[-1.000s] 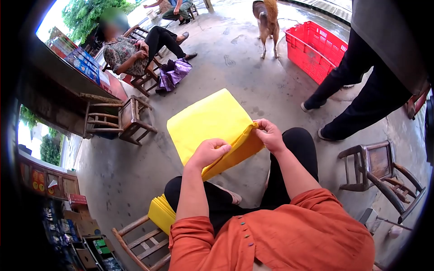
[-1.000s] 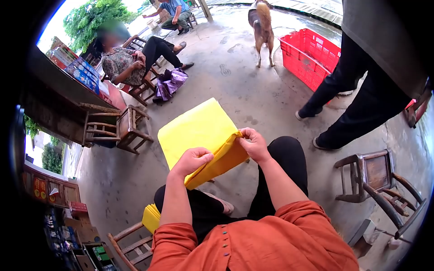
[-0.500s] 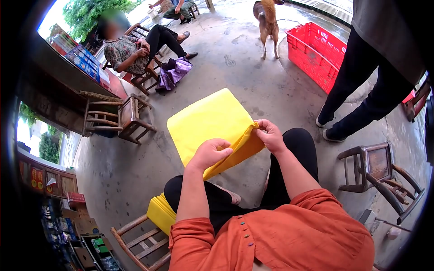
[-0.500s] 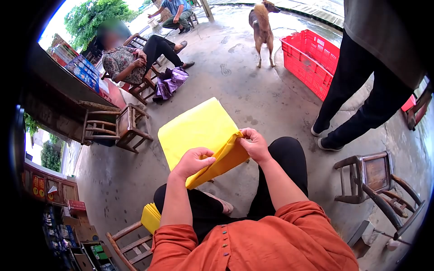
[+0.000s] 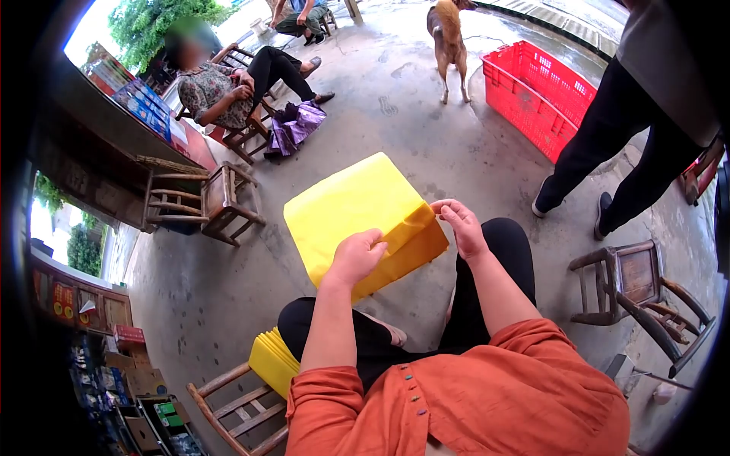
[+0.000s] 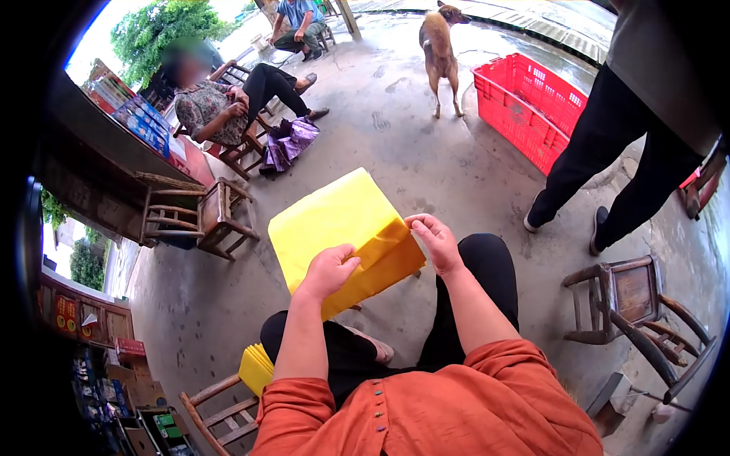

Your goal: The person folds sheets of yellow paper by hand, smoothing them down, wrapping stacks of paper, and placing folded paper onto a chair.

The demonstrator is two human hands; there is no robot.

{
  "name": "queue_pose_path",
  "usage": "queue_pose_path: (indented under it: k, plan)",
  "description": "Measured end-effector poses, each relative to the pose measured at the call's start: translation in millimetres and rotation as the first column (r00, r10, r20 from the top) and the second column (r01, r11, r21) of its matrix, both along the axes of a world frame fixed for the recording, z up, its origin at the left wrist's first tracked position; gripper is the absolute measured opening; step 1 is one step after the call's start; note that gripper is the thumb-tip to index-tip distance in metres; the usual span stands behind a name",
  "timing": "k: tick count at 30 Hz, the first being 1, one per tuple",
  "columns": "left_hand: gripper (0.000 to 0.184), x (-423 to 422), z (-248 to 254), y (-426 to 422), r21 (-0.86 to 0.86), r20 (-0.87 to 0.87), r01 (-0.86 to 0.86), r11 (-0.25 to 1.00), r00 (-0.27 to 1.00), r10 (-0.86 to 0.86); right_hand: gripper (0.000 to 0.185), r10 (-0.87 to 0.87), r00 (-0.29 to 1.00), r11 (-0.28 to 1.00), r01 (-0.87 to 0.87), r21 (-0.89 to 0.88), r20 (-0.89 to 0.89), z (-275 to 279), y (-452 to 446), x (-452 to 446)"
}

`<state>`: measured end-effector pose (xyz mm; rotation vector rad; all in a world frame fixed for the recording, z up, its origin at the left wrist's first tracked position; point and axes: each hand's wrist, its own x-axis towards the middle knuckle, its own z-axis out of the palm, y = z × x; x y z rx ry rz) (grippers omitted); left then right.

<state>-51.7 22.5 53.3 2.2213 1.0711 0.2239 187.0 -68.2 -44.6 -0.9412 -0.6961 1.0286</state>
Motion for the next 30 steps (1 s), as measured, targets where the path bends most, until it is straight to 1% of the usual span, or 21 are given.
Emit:
queue_pose_path:
  k: [3,5,6,8,9,10,11,12,14,16,17,19,20,22,23,24,26,27,28,29,30]
  plan:
    - [0.018,-2.6,-6.9,4.0,0.005,0.017,0.004,1.0,1.0,-0.004,0.027,0.058,0.998,0.998,-0.058,-0.03,0.015,3.1,-2.9,-5.5]
    - [0.017,-5.1,-13.9,6.8,0.011,0.043,-0.002,1.0,0.999,0.002,0.024,-0.111,0.981,0.986,0.128,-0.102,0.161,-8.0,-1.0,-9.5]
    - [0.017,-5.7,-17.6,6.4,0.008,0.043,0.004,1.0,0.999,-0.005,0.024,-0.116,0.98,0.985,0.134,-0.105,0.162,-15.5,-2.3,-8.9]
    - [0.027,-3.5,-17.8,2.2,0.039,0.142,-0.075,0.996,0.987,0.069,0.023,-0.243,0.964,0.937,0.263,-0.23,0.111,-25.0,-9.2,-6.8]
    - [0.027,-2.0,-12.7,-0.4,0.037,0.142,-0.064,0.997,0.988,0.059,0.021,-0.228,0.966,0.923,0.254,-0.289,0.121,-26.7,-15.8,-6.0]
    - [0.036,-1.9,-6.4,-4.0,0.029,0.077,-0.067,0.997,0.995,0.064,0.021,-0.238,0.964,0.92,0.264,-0.291,0.121,-28.2,-20.7,-5.2]
    - [0.046,0.0,-0.7,-7.6,0.021,0.011,-0.069,0.997,0.998,0.068,0.02,-0.169,0.954,0.919,0.244,-0.311,0.248,-26.0,-25.8,-5.5]
    - [0.046,0.2,-4.3,-9.5,0.018,0.008,-0.056,0.998,0.998,0.056,0.019,-0.094,0.925,0.915,0.226,-0.335,0.367,-23.9,-31.0,-5.9]
    - [0.056,-1.2,-13.2,-14.9,0.256,0.199,0.039,0.966,0.976,-0.092,0.018,-0.09,0.903,0.908,0.248,-0.339,0.421,-22.0,-38.1,-7.1]
    - [0.059,-0.5,-16.3,-19.5,0.282,0.16,0.101,0.954,0.976,-0.15,0.017,-0.01,0.903,0.923,0.174,-0.343,0.429,-23.3,-39.8,-6.5]
    - [0.061,0.0,-17.4,-22.0,0.308,0.121,0.154,0.939,0.973,-0.199,0.017,-0.016,0.905,0.922,0.178,-0.345,0.425,-21.0,-39.8,-7.8]
    - [0.064,3.3,-20.6,-27.1,0.333,0.135,0.192,0.923,0.959,-0.248,0.014,0.021,0.991,0.951,0.022,-0.31,0.134,-14.7,-39.2,-8.8]
    - [0.067,7.1,-19.5,-29.6,0.362,0.154,0.22,0.906,0.944,-0.291,0.014,0.016,0.991,0.951,0.026,-0.309,0.132,-6.7,-39.8,-7.6]
    - [0.061,13.1,-14.1,-36.2,0.372,0.176,0.205,0.905,0.942,-0.286,0.013,0.217,0.976,0.887,-0.198,-0.418,-0.003,8.5,-42.4,-4.8]
    - [0.057,15.2,-11.2,-38.1,0.381,0.199,0.185,0.906,0.94,-0.276,0.015,0.267,0.964,0.883,-0.25,-0.398,-0.014,8.5,-41.8,-4.8]
    - [0.057,16.0,-13.5,-36.1,0.381,0.198,0.189,0.905,0.94,-0.279,0.015,0.264,0.964,0.883,-0.248,-0.397,-0.015,9.3,-41.7,-5.0]
    - [0.043,16.4,-19.1,-29.7,0.453,0.24,0.229,0.861,0.899,-0.366,0.017,0.285,0.936,0.895,-0.337,-0.292,-0.205,12.0,-39.0,-7.7]
    - [0.043,15.7,-19.3,-28.0,0.453,0.239,0.23,0.861,0.9,-0.366,0.019,0.275,0.931,0.912,-0.331,-0.243,-0.24,12.4,-37.0,-10.1]
    - [0.033,15.8,-18.8,-26.3,0.389,0.234,0.237,0.89,0.909,-0.344,0.019,0.273,0.931,0.912,-0.33,-0.243,-0.242,11.8,-36.0,-10.5]
    - [0.023,16.4,-17.1,-25.1,0.324,0.227,0.244,0.914,0.918,-0.325,0.019,0.267,0.908,0.916,-0.343,-0.208,-0.323,10.5,-35.6,-10.7]
    - [0.023,17.0,-14.9,-24.7,0.324,0.225,0.246,0.914,0.918,-0.327,0.019,0.263,0.877,0.919,-0.354,-0.172,-0.401,9.7,-35.3,-10.9]
